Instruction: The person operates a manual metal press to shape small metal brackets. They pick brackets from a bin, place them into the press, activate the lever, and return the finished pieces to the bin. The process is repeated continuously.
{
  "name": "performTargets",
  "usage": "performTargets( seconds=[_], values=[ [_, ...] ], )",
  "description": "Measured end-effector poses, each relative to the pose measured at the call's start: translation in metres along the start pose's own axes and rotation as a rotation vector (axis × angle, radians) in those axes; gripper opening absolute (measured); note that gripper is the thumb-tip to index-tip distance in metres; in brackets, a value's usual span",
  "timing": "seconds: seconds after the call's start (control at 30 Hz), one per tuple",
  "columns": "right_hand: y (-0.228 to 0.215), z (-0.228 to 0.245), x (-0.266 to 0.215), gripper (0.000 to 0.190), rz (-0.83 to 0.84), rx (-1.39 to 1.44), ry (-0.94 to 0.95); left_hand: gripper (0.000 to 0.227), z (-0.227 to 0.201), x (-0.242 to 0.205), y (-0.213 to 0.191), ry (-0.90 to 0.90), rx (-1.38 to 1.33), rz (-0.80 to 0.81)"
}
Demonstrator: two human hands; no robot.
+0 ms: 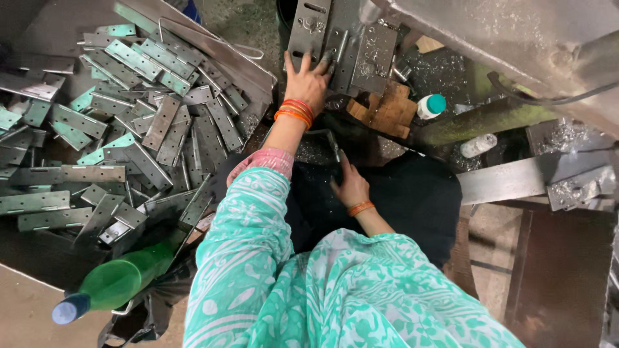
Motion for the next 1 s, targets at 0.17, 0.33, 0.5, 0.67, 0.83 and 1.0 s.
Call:
performTargets(
  seconds=[0.17,0.33,0.5,0.67,0.83,1.0],
  values=[
    [-0.021,-0.007,0.012,0.093,0.059,0.006,-0.055,0.038,-0.014,-0.001,-0.003,-0.048,0.003,0.092],
    [-0.059,0.003,0.028,0.07,0.068,-0.129,-0.125,0.037,-0.011,0.02,0.013,-0.117,-0.007,0.002],
    [-0.018,0.01,0.005,0.081,0.073,-0.102,0.013,0.037,-0.009,0.039,0.018,-0.151,-0.001,-0.001],
    [-0.004,-0.005,0.005,0.073,0.088,-0.033,-0.043,0.034,-0.012,0.024,0.022,-0.128,0.046,-0.101],
    [-0.051,-0.005,0.033,0.071,0.104,-0.121,-0.173,0.033,-0.014,0.038,0.034,-0.148,-0.009,-0.062],
    [-0.049,0.002,0.037,0.07,0.146,-0.198,-0.108,0.036,-0.005,0.072,0.039,-0.191,-0.074,-0.16]
  ],
)
Point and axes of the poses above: each hand's wrist, its own x-axis towards the middle knuckle, its own y-axis out of the palm, z = x × y, the point moved 1 cm from there along x, towards the middle knuckle, and after that the axes turned 11 degrees about y, right-handed, at the moved point
